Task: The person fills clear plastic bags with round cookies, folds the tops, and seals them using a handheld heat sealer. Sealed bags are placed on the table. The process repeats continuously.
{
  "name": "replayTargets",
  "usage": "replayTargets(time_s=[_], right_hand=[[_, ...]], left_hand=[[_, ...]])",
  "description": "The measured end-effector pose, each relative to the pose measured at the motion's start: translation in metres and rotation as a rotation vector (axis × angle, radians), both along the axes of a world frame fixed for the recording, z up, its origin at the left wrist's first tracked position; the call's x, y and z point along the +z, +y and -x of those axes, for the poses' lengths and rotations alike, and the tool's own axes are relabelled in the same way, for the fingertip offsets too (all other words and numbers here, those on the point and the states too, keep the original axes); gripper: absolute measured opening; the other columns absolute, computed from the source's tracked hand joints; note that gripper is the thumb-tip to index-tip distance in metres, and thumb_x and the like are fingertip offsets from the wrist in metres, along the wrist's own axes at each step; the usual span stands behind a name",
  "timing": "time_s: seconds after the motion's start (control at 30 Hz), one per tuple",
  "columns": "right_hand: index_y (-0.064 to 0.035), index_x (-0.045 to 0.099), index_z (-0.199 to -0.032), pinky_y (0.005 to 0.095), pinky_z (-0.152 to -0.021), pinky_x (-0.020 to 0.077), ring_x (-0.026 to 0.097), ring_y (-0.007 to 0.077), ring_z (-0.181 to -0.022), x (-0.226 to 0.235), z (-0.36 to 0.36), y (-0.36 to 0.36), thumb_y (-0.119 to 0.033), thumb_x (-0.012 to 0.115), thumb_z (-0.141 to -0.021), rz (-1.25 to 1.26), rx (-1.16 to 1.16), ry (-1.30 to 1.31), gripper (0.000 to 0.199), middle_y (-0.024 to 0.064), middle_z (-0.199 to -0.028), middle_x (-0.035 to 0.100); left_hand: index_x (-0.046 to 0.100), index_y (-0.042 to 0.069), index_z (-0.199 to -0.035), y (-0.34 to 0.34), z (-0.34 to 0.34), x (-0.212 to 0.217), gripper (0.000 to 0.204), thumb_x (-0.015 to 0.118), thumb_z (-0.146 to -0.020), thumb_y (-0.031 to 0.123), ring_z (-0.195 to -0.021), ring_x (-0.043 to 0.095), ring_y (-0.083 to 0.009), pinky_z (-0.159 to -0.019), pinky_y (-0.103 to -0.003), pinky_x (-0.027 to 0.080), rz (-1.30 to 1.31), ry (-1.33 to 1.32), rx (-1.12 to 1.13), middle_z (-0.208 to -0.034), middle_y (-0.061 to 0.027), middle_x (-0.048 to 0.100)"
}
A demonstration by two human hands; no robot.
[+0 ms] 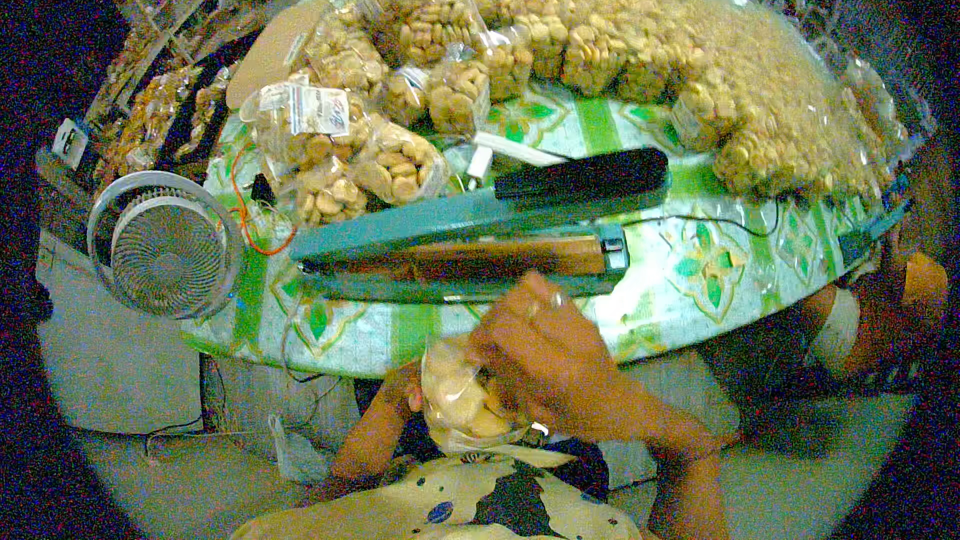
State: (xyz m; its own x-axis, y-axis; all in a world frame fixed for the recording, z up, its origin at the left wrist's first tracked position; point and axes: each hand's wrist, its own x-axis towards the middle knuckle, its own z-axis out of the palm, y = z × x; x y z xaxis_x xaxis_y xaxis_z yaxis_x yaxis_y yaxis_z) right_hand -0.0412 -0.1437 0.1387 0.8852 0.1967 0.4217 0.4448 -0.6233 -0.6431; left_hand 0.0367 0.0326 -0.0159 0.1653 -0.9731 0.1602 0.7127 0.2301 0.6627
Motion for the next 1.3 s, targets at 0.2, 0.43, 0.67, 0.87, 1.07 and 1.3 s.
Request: replayTargets(time_s=[0.2, 0.43, 0.67, 0.87, 1.07, 1.3], right_hand=[[-0.0046, 0.059, -0.090, 0.0448, -0.072, 0.0424, 0.053, 0.0326, -0.081, -0.048, -0.001, 0.021, -0.012, 0.064, -0.064, 0.200, -0.036, -0.192, 0.027, 0.0135, -0.085, 0.056], [-0.0043, 0.058, -0.084, 0.0417, -0.070, 0.0440, 0.052, 0.0287, -0.077, -0.067, -0.001, 0.014, -0.005, 0.067, -0.063, 0.335, -0.127, -0.208, 0.023, 0.0096, -0.088, 0.061], [-0.0039, 0.059, -0.086, 0.0473, -0.078, 0.0432, 0.054, 0.0300, -0.083, -0.068, 0.008, -0.001, -0.015, 0.063, -0.064, 0.433, -0.114, -0.238, 0.024, 0.0114, -0.090, 0.060], [-0.0043, 0.054, -0.086, 0.0470, -0.078, 0.0431, 0.054, 0.0333, -0.083, -0.077, 0.033, -0.038, -0.012, 0.061, -0.078, 0.482, -0.408, 0.068, 0.013, 0.0155, -0.088, 0.058], [-0.0031, 0.052, -0.094, 0.0434, -0.072, 0.0430, 0.053, 0.0357, -0.081, -0.135, 0.036, -0.029, -0.014, 0.055, -0.094, -0.286, -0.481, 0.304, 0.011, 0.0176, -0.086, 0.053], [-0.0045, 0.056, -0.094, 0.0446, -0.070, 0.0449, 0.055, 0.0378, -0.081, -0.171, 0.034, -0.017, -0.009, 0.064, -0.084, -0.135, -0.497, 0.170, 0.013, 0.0171, -0.088, 0.056]], left_hand=[[0.057, 0.006, -0.122, 0.012, -0.005, 0.045, 0.065, 0.082, -0.067, 0.032, -0.122, 0.050, -0.0303, -0.108, -0.046, 0.033, -0.058, -0.805, 0.822, -0.130, -0.0136, 0.054], [0.068, 0.007, -0.079, 0.004, 0.008, 0.057, 0.011, 0.076, -0.076, 0.013, -0.090, 0.065, -0.0245, -0.092, -0.045, 0.050, -0.331, -0.979, 1.149, -0.086, -0.0068, 0.069], [0.063, 0.009, -0.076, 0.007, 0.002, 0.059, 0.016, 0.072, -0.081, 0.020, -0.081, 0.064, -0.0238, -0.081, -0.042, 0.055, -0.325, -1.427, 1.229, -0.079, -0.0055, 0.067], [0.058, 0.008, -0.101, 0.040, -0.020, 0.039, 0.042, 0.079, -0.075, 0.032, -0.099, 0.061, -0.0273, -0.095, -0.044, 0.047, -0.312, -1.216, 1.127, -0.101, -0.0091, 0.064], [0.031, 0.005, -0.141, 0.026, 0.017, 0.002, 0.118, 0.095, -0.047, 0.035, -0.124, 0.045, -0.0342, -0.103, -0.044, 0.038, -0.501, -1.006, 0.836, -0.138, -0.0171, 0.042], [0.033, 0.005, -0.141, 0.057, -0.004, 0.051, 0.102, 0.088, -0.058, 0.026, -0.119, 0.051, -0.0336, -0.101, -0.044, 0.041, -0.509, -1.308, 0.527, -0.137, -0.0188, 0.046]])
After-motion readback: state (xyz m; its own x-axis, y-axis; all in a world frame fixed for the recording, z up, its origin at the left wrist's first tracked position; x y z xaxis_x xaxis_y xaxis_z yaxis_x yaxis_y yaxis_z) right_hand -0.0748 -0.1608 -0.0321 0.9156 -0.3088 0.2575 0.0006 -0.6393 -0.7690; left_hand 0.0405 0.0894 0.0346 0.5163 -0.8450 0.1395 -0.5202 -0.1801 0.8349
